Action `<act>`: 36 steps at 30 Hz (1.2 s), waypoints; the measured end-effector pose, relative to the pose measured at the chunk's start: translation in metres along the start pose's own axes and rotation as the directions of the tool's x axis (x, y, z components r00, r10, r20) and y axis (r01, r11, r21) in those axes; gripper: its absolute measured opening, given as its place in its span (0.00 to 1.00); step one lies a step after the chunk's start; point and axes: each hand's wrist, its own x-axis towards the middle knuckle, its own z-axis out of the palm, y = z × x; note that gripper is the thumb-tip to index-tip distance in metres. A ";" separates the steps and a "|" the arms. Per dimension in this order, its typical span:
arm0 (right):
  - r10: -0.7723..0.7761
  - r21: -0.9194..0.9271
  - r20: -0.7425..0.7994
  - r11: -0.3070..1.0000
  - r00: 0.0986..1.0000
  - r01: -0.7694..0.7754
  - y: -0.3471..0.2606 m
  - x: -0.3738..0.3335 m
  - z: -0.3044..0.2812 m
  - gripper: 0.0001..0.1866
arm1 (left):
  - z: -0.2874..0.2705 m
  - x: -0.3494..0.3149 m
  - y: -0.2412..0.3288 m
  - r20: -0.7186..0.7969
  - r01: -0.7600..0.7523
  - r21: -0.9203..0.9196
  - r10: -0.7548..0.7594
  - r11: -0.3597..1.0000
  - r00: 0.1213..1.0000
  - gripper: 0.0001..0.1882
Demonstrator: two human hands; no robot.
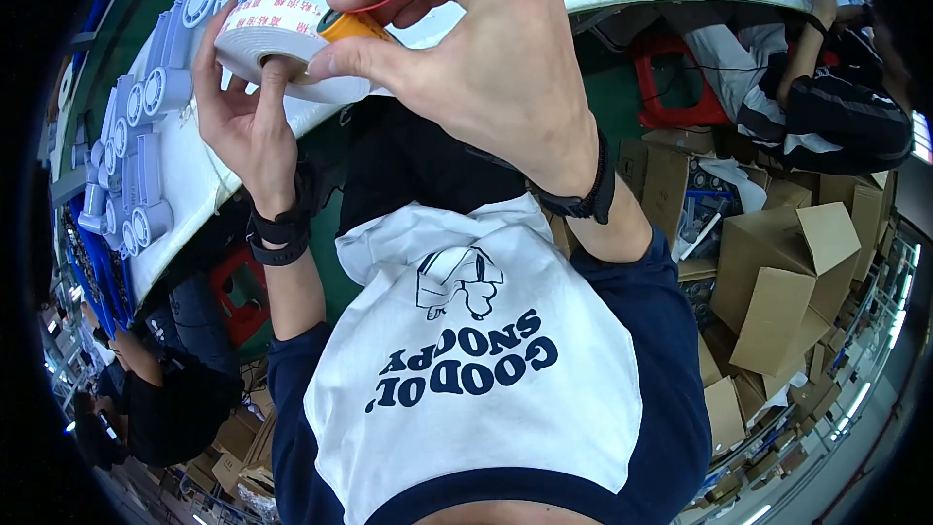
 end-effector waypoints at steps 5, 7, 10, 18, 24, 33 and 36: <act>0.426 -0.192 0.028 0.890 0.904 -0.413 -0.010 -0.014 -0.006 0.22 | 0.001 0.002 -0.005 -0.025 0.103 -0.066 -0.105 0.992 0.994 0.29; 0.343 -0.265 0.051 0.910 0.938 -0.319 -0.004 -0.026 -0.007 0.25 | -0.001 -0.001 -0.005 -0.029 0.096 -0.058 -0.097 0.994 0.995 0.29; 0.406 -0.225 0.109 0.899 0.907 -0.376 0.002 -0.030 -0.005 0.27 | -0.001 0.000 -0.003 -0.017 0.124 -0.052 -0.125 0.991 0.992 0.29; 0.562 0.023 -0.119 0.826 0.819 -0.564 -0.012 -0.019 0.015 0.16 | 0.000 -0.005 -0.004 -0.097 0.131 -0.130 -0.144 0.983 0.985 0.30; 0.316 0.107 -0.212 0.948 0.925 -0.299 0.019 -0.043 0.022 0.25 | -0.004 -0.004 0.003 -0.104 0.146 -0.157 -0.164 0.977 0.981 0.31; 0.478 0.666 -0.215 0.709 0.852 -0.230 0.027 -0.044 0.060 0.25 | -0.035 -0.016 0.020 0.066 0.456 -0.124 -0.451 0.881 0.890 0.30; 0.435 0.781 -0.230 0.616 0.870 -0.101 0.032 -0.027 0.041 0.25 | -0.057 -0.037 0.022 0.204 0.483 -0.024 -0.468 0.875 0.860 0.31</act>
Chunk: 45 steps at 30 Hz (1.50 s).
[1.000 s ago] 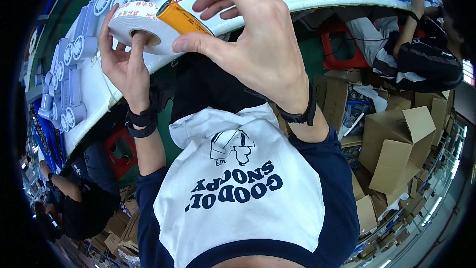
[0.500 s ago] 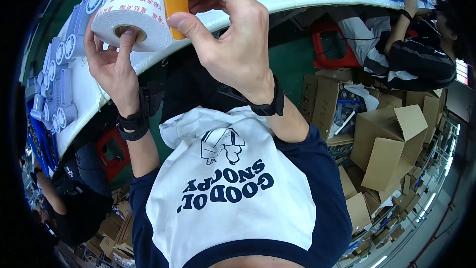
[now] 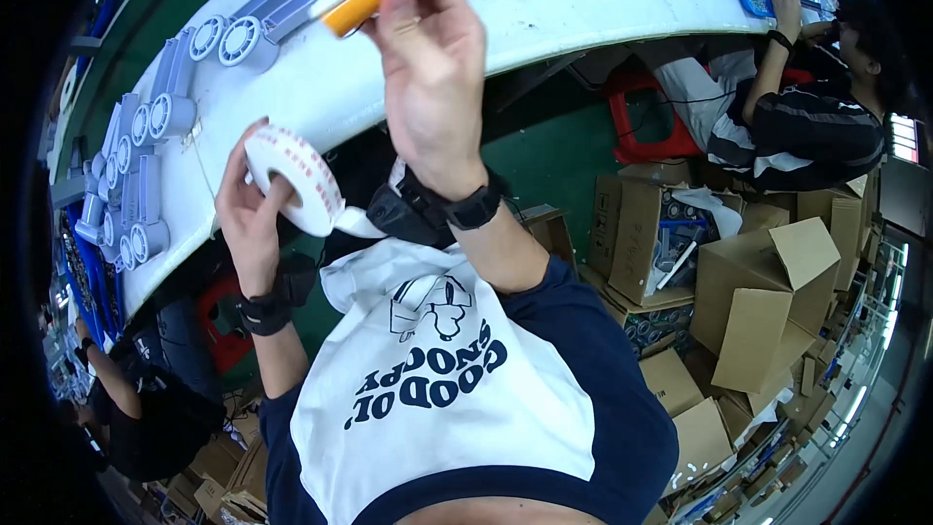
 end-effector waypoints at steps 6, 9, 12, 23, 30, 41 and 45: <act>0.167 0.130 0.020 0.977 0.986 -0.169 -0.020 0.014 -0.014 0.27 | -0.066 0.014 0.011 -0.233 0.208 0.222 -0.155 0.953 0.960 0.30; 0.161 -0.054 0.072 0.986 0.984 -0.157 -0.022 0.009 -0.028 0.29 | -0.077 0.036 0.004 -0.131 0.126 0.846 -0.027 0.518 0.991 0.27; 0.164 -0.208 0.110 0.968 0.980 -0.139 -0.022 0.005 -0.042 0.30 | -0.047 0.068 0.034 0.088 -0.204 0.820 0.234 0.535 0.968 0.24; 0.125 -0.358 0.067 0.929 0.990 -0.093 -0.037 -0.015 -0.063 0.28 | 0.016 0.123 0.025 0.472 -0.502 0.811 0.173 0.300 0.865 0.18; 0.153 -0.452 0.099 0.887 0.983 -0.093 -0.030 -0.008 -0.067 0.27 | 0.029 0.102 0.014 0.513 -0.562 0.766 0.230 0.313 0.827 0.15; 0.213 -0.834 0.201 0.550 0.956 0.053 -0.053 0.047 -0.021 0.18 | 0.026 0.104 0.017 0.291 -0.175 0.429 0.048 0.886 0.956 0.07; 0.313 -0.882 0.251 0.465 0.916 0.082 -0.052 0.071 -0.009 0.18 | 0.029 0.106 0.012 0.297 -0.221 0.381 0.107 0.898 0.949 0.07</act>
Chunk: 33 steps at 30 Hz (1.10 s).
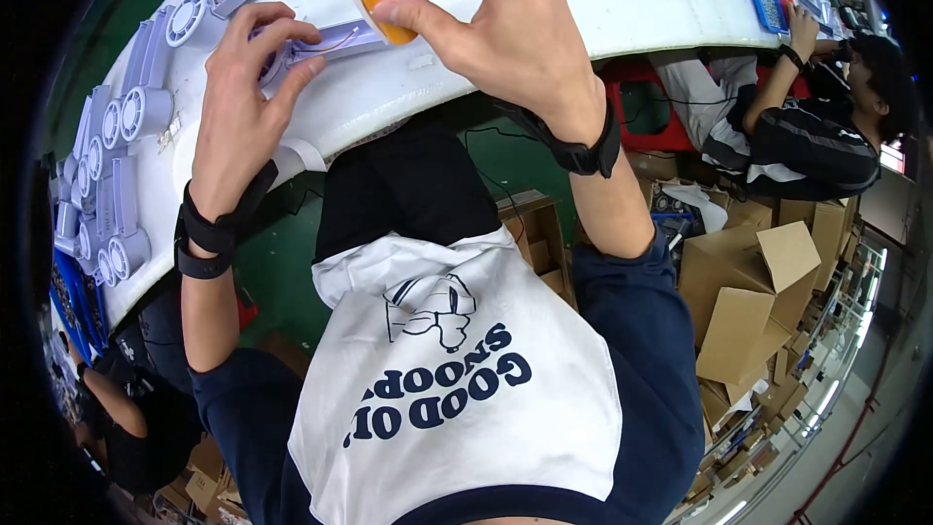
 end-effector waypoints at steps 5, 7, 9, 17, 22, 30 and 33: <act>-0.059 -0.023 0.031 0.998 0.998 0.059 -0.002 0.002 0.005 0.18 | 0.008 -0.006 -0.002 -0.017 -0.183 0.424 0.210 0.887 0.977 0.07; -0.066 -0.029 0.033 0.997 0.997 0.067 -0.001 0.004 0.006 0.18 | 0.006 -0.004 0.000 -0.016 -0.095 0.274 0.103 0.957 0.995 0.07; -0.082 -0.031 0.034 0.996 0.996 0.084 0.002 0.005 0.005 0.18 | 0.004 -0.002 0.001 -0.014 -0.062 0.231 0.067 0.971 0.998 0.07; -0.109 -0.047 0.071 0.992 0.991 0.113 0.005 0.010 0.006 0.19 | 0.014 -0.007 -0.002 -0.085 -0.175 0.454 0.238 0.874 0.968 0.05; -0.482 0.032 0.040 0.876 0.875 0.481 0.037 0.017 0.010 0.20 | 0.007 -0.002 0.001 -0.072 -0.114 0.241 0.134 0.964 0.988 0.04; -0.222 -0.035 0.111 0.973 0.969 0.227 0.006 0.016 0.016 0.20 | 0.001 -0.002 -0.005 -0.118 -0.057 0.027 0.059 0.998 0.991 0.06; -0.315 -0.472 0.302 0.771 0.900 0.428 -0.007 0.017 0.021 0.18 | 0.001 -0.003 -0.007 -0.119 -0.043 0.024 0.046 0.999 0.992 0.05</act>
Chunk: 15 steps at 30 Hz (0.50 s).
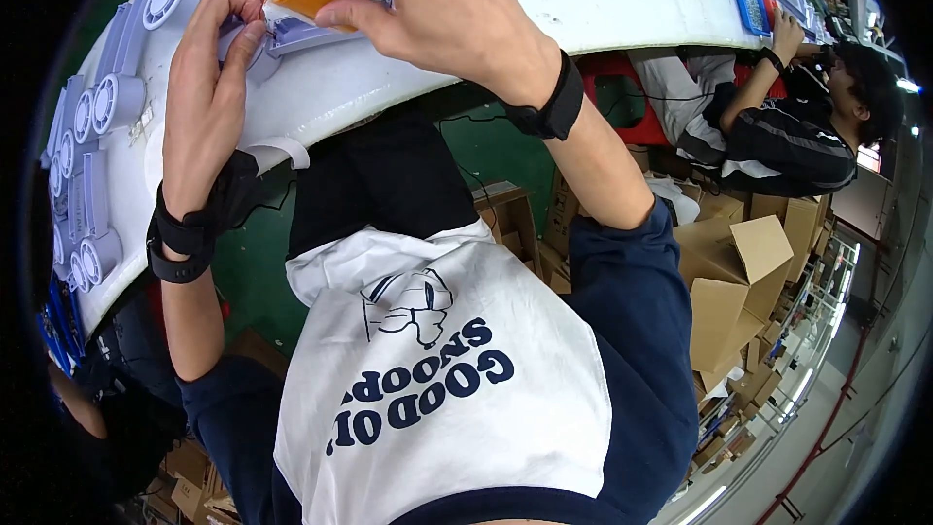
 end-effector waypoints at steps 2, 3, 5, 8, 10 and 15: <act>0.018 0.064 0.022 0.998 1.000 -0.019 0.009 -0.003 0.005 0.17 | -0.001 0.000 0.000 0.015 0.006 0.010 -0.006 1.000 1.000 0.05; 0.035 0.129 0.038 0.991 0.999 -0.040 0.015 -0.005 0.008 0.16 | -0.001 0.000 0.000 0.015 0.011 0.004 -0.011 1.000 1.000 0.05; 0.053 0.196 0.060 0.978 0.997 -0.064 0.022 -0.005 0.012 0.15 | 0.000 0.001 -0.004 0.003 -0.009 0.032 0.009 0.999 1.000 0.04; 0.033 0.142 0.152 0.988 0.988 -0.055 0.027 -0.005 0.013 0.12 | 0.003 0.000 -0.008 -0.020 -0.052 0.029 0.053 0.998 0.998 0.04; 0.015 0.130 0.146 0.991 0.989 -0.034 0.030 -0.005 0.020 0.12 | 0.006 0.000 -0.007 -0.064 -0.135 -0.009 0.134 0.991 0.989 0.05; 0.017 0.130 0.146 0.991 0.989 -0.036 0.022 -0.004 0.025 0.10 | 0.001 0.003 0.033 -0.019 -0.005 0.027 0.006 1.000 1.000 0.05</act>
